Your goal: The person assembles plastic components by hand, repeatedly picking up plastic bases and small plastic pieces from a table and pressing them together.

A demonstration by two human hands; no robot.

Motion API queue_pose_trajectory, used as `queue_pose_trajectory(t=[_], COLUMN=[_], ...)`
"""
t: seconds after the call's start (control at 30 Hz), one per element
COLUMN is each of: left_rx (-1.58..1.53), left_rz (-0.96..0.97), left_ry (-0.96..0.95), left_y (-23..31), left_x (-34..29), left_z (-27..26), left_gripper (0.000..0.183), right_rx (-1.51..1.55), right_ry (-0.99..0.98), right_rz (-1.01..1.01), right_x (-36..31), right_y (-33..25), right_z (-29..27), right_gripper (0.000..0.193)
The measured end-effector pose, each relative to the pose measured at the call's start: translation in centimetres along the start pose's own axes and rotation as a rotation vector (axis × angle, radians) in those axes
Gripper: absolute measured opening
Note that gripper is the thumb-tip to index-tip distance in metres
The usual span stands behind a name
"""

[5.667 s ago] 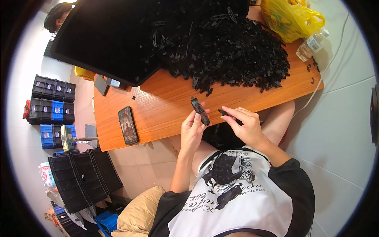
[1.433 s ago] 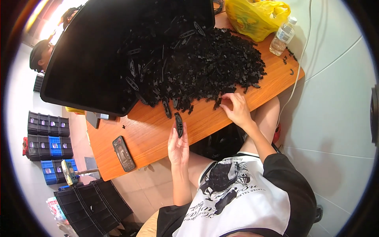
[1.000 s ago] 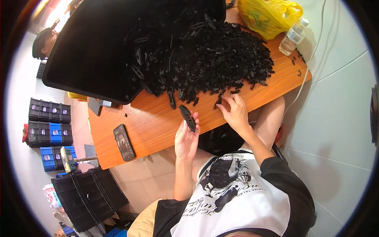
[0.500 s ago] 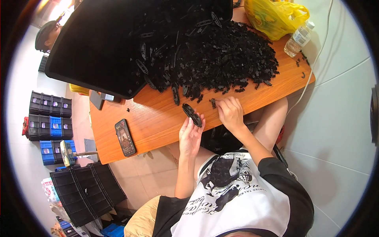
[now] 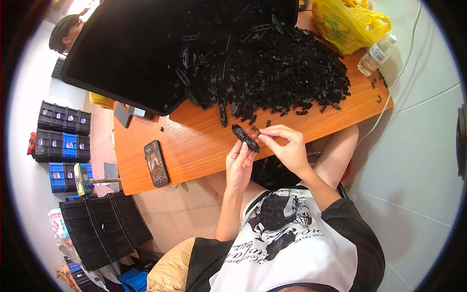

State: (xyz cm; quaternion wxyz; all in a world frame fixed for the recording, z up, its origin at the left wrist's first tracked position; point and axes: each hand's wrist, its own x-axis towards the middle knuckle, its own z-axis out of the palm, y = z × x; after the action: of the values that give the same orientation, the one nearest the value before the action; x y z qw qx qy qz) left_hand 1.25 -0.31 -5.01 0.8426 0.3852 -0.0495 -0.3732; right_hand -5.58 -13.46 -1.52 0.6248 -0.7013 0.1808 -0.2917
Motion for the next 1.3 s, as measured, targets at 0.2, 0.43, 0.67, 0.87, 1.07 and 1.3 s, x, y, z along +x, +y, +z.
queue_pose_trajectory(t=[0.2, 0.43, 0.67, 0.87, 1.07, 1.3], left_rx=[0.065, -0.103, -0.048, -0.072, -0.024, 0.390], left_rz=[0.010, -0.347, -0.398, -0.420, -0.328, 0.021], left_ry=[0.022, -0.069, -0.070, -0.091, -0.128, -0.036], left_y=[1.0, 4.6, 4.9, 4.8, 4.5, 3.7], left_x=[-0.7, -0.8, -0.8, -0.6, -0.8, -1.6], left_z=[1.2, 1.5, 2.1, 2.2, 2.2, 5.0], left_gripper=[0.037, 0.032, 0.029, 0.029, 0.033, 0.040], right_rx=[-0.044, -0.176, -0.240, -0.206, -0.291, 0.019], right_ry=[0.022, -0.342, -0.433, -0.426, -0.474, -0.332], right_rz=[-0.196, -0.649, -0.705, -0.714, -0.736, -0.308], right_x=[-0.2, 3.2, 3.6, 3.5, 3.4, 2.1], right_y=[-0.4, -0.8, -1.4, -1.4, -1.9, -2.3], right_z=[0.5, -1.9, -2.4, -2.5, -2.8, -1.5], right_gripper=[0.014, 0.024, 0.024, 0.023, 0.021, 0.025])
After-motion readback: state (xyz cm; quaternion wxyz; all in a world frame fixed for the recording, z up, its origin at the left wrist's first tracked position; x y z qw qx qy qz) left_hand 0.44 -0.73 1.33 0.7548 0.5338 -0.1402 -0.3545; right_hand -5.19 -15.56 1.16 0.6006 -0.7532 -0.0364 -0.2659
